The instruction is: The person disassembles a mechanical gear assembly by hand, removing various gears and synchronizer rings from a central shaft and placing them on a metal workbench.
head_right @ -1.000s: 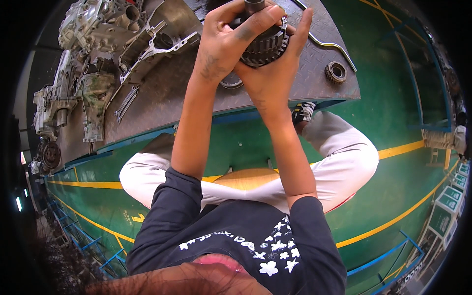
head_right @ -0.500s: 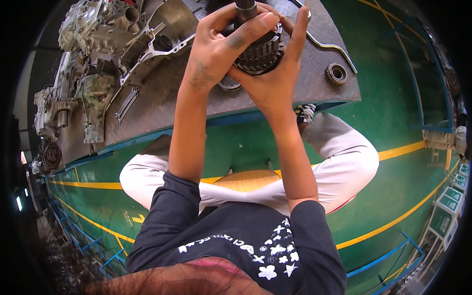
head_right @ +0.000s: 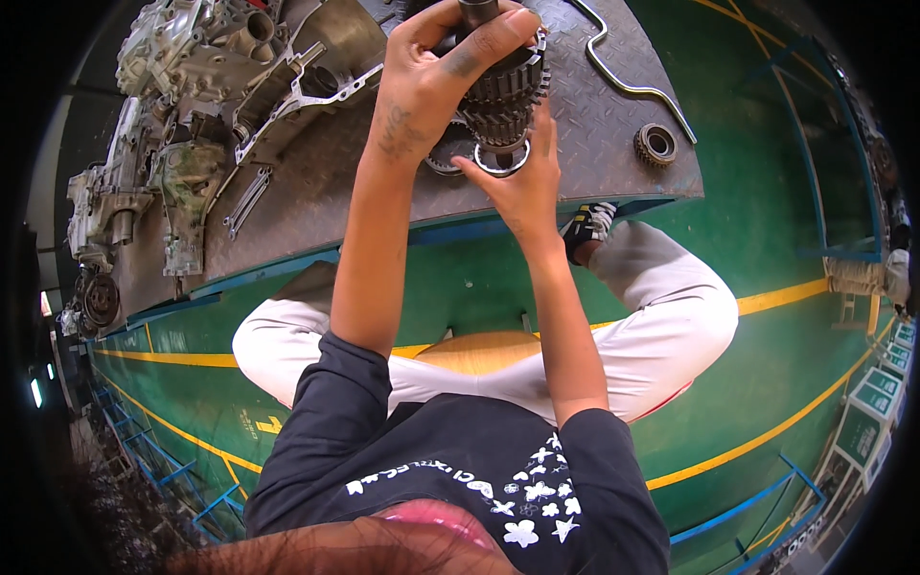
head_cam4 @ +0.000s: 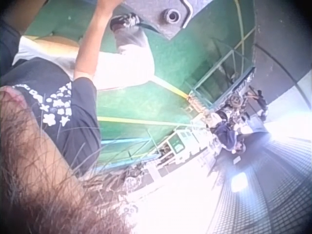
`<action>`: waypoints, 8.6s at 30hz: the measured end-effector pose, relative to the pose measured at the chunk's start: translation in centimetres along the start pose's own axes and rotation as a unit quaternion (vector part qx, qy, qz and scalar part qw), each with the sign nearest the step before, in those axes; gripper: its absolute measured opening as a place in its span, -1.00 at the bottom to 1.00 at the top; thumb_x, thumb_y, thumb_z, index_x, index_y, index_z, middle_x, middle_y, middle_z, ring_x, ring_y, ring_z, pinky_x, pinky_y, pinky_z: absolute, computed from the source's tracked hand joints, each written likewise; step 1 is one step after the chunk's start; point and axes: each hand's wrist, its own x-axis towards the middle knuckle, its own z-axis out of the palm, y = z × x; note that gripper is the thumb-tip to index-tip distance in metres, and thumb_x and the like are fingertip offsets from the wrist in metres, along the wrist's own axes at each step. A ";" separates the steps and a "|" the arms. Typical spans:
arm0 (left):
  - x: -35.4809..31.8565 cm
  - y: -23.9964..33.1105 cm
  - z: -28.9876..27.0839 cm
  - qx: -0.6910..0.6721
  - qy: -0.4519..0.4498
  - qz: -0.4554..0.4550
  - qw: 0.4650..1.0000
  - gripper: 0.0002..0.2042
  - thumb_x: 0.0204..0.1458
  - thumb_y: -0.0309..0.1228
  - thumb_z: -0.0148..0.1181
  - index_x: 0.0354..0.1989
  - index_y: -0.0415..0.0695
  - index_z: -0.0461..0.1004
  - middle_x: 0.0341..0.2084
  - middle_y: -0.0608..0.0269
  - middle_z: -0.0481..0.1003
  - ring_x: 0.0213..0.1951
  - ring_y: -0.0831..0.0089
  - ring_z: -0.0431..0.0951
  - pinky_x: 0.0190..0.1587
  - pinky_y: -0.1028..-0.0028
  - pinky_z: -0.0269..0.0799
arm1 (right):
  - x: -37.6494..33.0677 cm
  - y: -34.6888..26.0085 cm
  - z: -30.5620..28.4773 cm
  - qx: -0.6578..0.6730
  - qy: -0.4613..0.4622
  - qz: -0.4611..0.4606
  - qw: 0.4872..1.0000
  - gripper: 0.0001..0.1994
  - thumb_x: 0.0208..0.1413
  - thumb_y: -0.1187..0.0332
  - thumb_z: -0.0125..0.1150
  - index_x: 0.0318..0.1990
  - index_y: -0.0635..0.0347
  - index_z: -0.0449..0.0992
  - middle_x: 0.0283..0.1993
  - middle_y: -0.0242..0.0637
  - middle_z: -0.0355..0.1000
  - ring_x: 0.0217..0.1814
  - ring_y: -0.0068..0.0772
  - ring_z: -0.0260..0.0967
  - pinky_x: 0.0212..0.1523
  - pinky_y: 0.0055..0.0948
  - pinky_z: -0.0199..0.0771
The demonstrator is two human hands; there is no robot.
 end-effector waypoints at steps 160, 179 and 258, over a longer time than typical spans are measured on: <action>-3.7 -4.6 -6.6 0.169 -0.143 -0.025 0.975 -0.40 0.16 -0.20 0.55 0.32 -0.09 0.44 0.04 0.21 0.64 0.08 0.42 0.63 0.23 0.34 0.55 | 1.0 -0.3 -4.4 -0.344 -0.215 -0.112 0.907 -0.26 -0.07 0.05 0.65 0.21 0.31 0.52 0.19 0.02 0.56 0.37 0.05 0.41 0.59 0.15 0.10; -4.3 -4.8 -6.3 0.214 -0.146 0.053 0.964 -0.25 -0.02 -0.06 0.61 0.31 -0.15 0.49 0.03 -0.07 0.67 0.09 0.01 0.67 0.20 0.18 0.56 | 1.4 -5.1 -4.7 -0.098 -0.128 0.003 0.987 -0.08 -0.10 0.42 0.65 0.48 0.23 0.28 0.09 0.01 0.64 0.09 -0.11 0.68 0.13 -0.19 0.67; -5.8 -14.1 0.8 -0.175 -0.009 -0.050 0.983 -0.19 0.40 0.42 -0.31 0.03 -0.19 0.52 -0.42 0.33 0.41 -0.38 0.53 0.35 -0.25 0.48 0.34 | 5.0 -8.3 -7.6 0.024 -0.149 -0.014 0.988 -0.12 0.02 0.38 0.69 0.50 0.28 0.34 0.37 -0.05 0.50 0.40 -0.21 0.49 0.44 -0.29 0.46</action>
